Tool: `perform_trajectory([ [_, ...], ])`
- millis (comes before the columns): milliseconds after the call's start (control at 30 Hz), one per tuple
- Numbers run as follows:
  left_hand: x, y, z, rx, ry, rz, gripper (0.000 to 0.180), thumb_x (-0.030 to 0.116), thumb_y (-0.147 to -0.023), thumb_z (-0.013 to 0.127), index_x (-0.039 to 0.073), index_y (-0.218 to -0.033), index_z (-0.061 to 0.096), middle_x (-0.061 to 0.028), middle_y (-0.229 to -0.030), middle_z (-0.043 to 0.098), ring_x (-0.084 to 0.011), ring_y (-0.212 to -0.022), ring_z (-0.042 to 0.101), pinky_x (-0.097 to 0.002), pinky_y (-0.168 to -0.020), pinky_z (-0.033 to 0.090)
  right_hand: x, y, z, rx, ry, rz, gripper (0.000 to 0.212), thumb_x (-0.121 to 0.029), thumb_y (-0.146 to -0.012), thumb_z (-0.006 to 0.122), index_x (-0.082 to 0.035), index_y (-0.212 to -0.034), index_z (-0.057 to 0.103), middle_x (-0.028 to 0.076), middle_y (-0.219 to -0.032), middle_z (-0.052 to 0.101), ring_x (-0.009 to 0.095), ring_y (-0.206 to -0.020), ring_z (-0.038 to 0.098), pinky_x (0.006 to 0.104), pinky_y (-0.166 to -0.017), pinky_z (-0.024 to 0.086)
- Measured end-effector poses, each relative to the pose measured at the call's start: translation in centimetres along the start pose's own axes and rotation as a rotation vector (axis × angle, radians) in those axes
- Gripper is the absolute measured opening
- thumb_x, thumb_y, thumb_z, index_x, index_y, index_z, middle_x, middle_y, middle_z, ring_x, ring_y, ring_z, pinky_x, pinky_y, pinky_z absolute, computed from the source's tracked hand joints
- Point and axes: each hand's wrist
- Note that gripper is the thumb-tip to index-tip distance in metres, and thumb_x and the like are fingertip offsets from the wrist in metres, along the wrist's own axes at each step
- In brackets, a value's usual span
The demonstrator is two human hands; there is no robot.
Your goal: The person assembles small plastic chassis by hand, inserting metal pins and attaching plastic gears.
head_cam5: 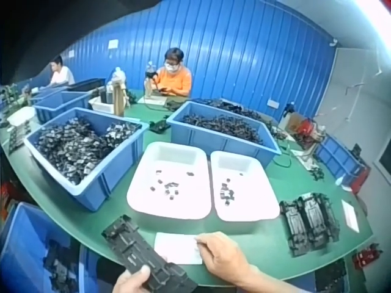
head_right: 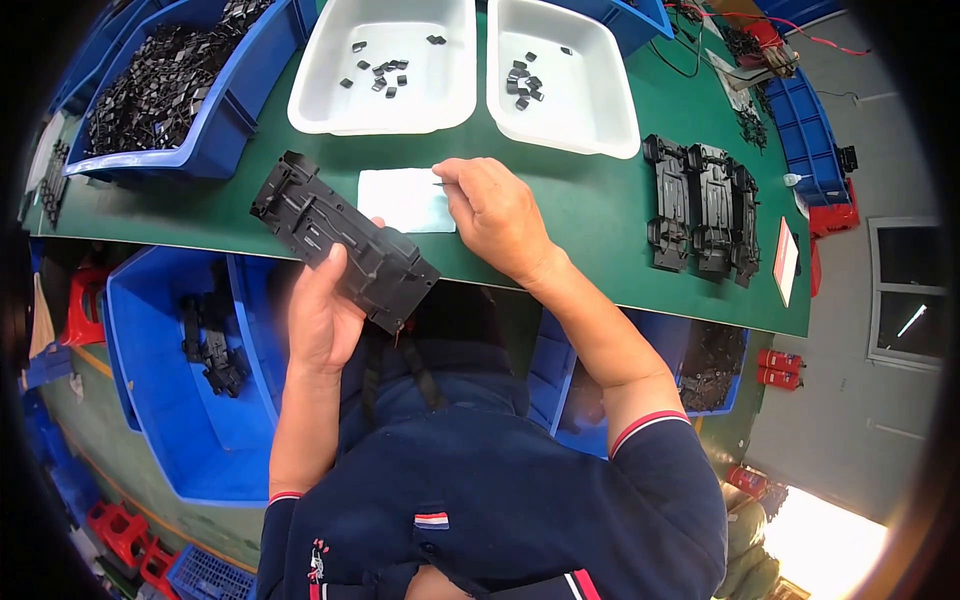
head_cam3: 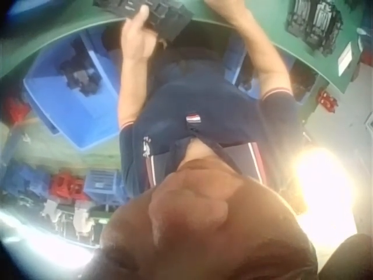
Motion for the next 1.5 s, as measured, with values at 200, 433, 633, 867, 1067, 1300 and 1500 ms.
perform_trajectory([
  [200,-0.3,-0.1,-0.3,0.006,0.018,-0.005,0.045,0.020,-0.095,0.053,0.001,-0.133,0.040,-0.0169,-0.132,0.050,-0.0266,-0.118,0.052,-0.0442,-0.101,0.042,-0.5,-0.5,-0.2,-0.068,0.105,-0.119,0.033,0.009,-0.071,0.062,-0.004,-0.101,0.059,0.008,-0.076,0.060,0.025,-0.069,0.058,0.0351,-0.059,0.049],
  [433,-0.2,-0.3,-0.5,0.015,0.041,-0.032,0.041,0.018,-0.096,0.051,0.001,-0.132,0.041,-0.0159,-0.131,0.051,-0.0260,-0.117,0.052,-0.0440,-0.101,0.043,-0.1,-0.9,-0.3,-0.133,0.180,-0.220,0.039,0.008,-0.070,0.066,-0.005,-0.107,0.060,0.006,-0.077,0.062,0.023,-0.070,0.059,0.0334,-0.058,0.050],
  [633,-0.1,-0.6,-0.5,0.045,0.054,-0.043,0.039,0.017,-0.097,0.049,0.001,-0.131,0.043,-0.0152,-0.128,0.053,-0.0253,-0.116,0.053,-0.0436,-0.099,0.044,-0.4,-1.4,-0.9,-0.268,0.226,-0.281,0.041,0.005,-0.067,0.060,-0.004,-0.107,0.060,0.004,-0.077,0.063,0.022,-0.070,0.055,0.0337,-0.062,0.049],
  [867,-0.2,-0.6,-0.5,0.048,0.059,-0.036,0.035,0.017,-0.097,0.049,0.000,-0.128,0.046,-0.0144,-0.124,0.056,-0.0253,-0.114,0.055,-0.0435,-0.098,0.045,-0.8,-1.0,-1.7,0.058,-0.353,0.444,0.023,0.000,-0.079,0.065,-0.002,-0.102,0.064,0.004,-0.084,0.065,0.013,-0.070,0.060,0.0254,-0.062,0.049],
  [1067,-0.3,-0.6,-0.6,0.043,0.061,-0.005,0.035,0.016,-0.096,0.049,-0.001,-0.127,0.047,-0.0146,-0.123,0.056,-0.0260,-0.113,0.055,-0.0435,-0.098,0.045,-2.4,-1.1,-3.5,0.091,-0.898,0.932,0.022,-0.005,-0.080,0.068,0.001,-0.101,0.064,0.005,-0.086,0.065,0.009,-0.071,0.059,0.0222,-0.062,0.047],
  [1300,-0.6,0.5,0.9,0.072,0.089,0.128,0.027,0.010,-0.096,0.050,-0.001,-0.121,0.052,-0.0134,-0.118,0.060,-0.0220,-0.108,0.059,-0.0385,-0.095,0.048,-4.7,0.2,-3.4,0.024,-1.087,1.023,0.019,-0.005,-0.083,0.066,0.001,-0.101,0.063,0.005,-0.082,0.064,0.011,-0.069,0.060,0.0237,-0.063,0.049],
  [1500,-0.7,1.5,0.7,0.024,-0.043,0.318,0.037,0.015,-0.097,0.050,0.000,-0.130,0.045,-0.0154,-0.127,0.053,-0.0248,-0.117,0.052,-0.0414,-0.101,0.041,-7.0,1.3,-2.6,-0.020,-1.126,1.016,0.020,-0.005,-0.081,0.067,0.002,-0.099,0.063,0.006,-0.081,0.064,0.009,-0.069,0.059,0.0236,-0.062,0.049],
])
Point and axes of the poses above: each hand's wrist, its own y-axis away from the middle knuckle, its own z-axis out of the palm, x = y × z
